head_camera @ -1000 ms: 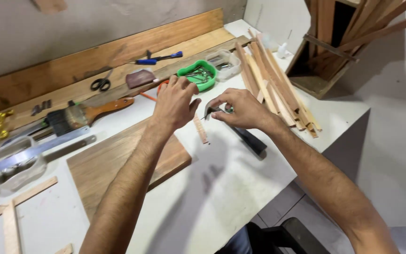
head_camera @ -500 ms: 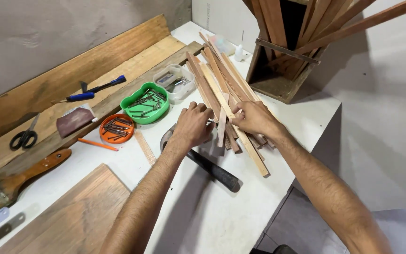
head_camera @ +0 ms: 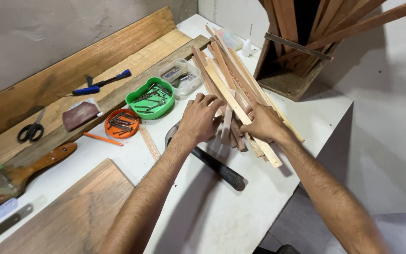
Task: The person assembles a small wooden lattice frame on a workbench, positioning thin wood slats across a rectangular frame and hammering nails to secure them. They measure a wood board with a tape measure and steel ruler, select and align slats, and hammer nails into the frame pieces.
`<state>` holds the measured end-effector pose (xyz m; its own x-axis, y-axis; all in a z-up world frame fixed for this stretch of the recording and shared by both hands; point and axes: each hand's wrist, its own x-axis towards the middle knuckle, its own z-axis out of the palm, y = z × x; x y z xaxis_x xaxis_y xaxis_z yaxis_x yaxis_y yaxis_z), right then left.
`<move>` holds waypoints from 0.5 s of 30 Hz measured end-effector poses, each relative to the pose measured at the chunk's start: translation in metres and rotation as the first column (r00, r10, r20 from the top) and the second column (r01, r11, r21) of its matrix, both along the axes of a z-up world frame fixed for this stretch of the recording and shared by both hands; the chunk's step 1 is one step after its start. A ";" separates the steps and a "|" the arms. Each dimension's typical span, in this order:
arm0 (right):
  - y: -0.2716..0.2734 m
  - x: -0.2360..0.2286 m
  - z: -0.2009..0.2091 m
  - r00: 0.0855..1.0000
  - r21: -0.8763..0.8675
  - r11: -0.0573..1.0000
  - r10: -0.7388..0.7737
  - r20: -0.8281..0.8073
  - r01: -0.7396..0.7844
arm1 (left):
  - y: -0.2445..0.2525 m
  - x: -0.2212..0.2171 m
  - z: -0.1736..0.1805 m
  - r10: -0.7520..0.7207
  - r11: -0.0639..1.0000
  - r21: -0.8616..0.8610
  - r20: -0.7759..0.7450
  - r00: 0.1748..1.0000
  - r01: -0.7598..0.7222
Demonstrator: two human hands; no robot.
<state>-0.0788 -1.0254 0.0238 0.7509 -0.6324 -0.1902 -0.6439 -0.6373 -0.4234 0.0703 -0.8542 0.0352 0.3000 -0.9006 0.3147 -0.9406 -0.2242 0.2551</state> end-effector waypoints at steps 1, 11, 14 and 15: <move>0.003 -0.003 0.006 1.000 -0.002 1.000 0.017 0.002 -0.017 | 0.008 0.001 0.005 0.017 1.000 -0.002 0.002 1.000 -0.017; 0.125 -0.004 0.073 0.783 -0.043 0.961 0.249 0.570 -0.275 | 0.137 0.007 0.050 0.161 0.948 -0.303 0.184 0.970 -0.099; 0.175 0.014 0.076 0.717 -0.089 0.919 0.357 0.598 -0.384 | 0.191 0.013 0.059 0.256 0.932 -0.317 0.242 0.936 -0.173; 0.187 0.024 0.065 0.578 -0.309 0.840 0.534 0.617 -0.446 | 0.210 0.017 0.060 0.294 0.927 -0.314 0.269 0.917 -0.205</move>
<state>-0.0550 -0.8383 0.0890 0.8462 -0.1119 0.5209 0.2009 -0.8386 -0.5064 0.0873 -0.6442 0.0949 0.3524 -0.6734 0.6499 -0.9038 -0.4251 0.0497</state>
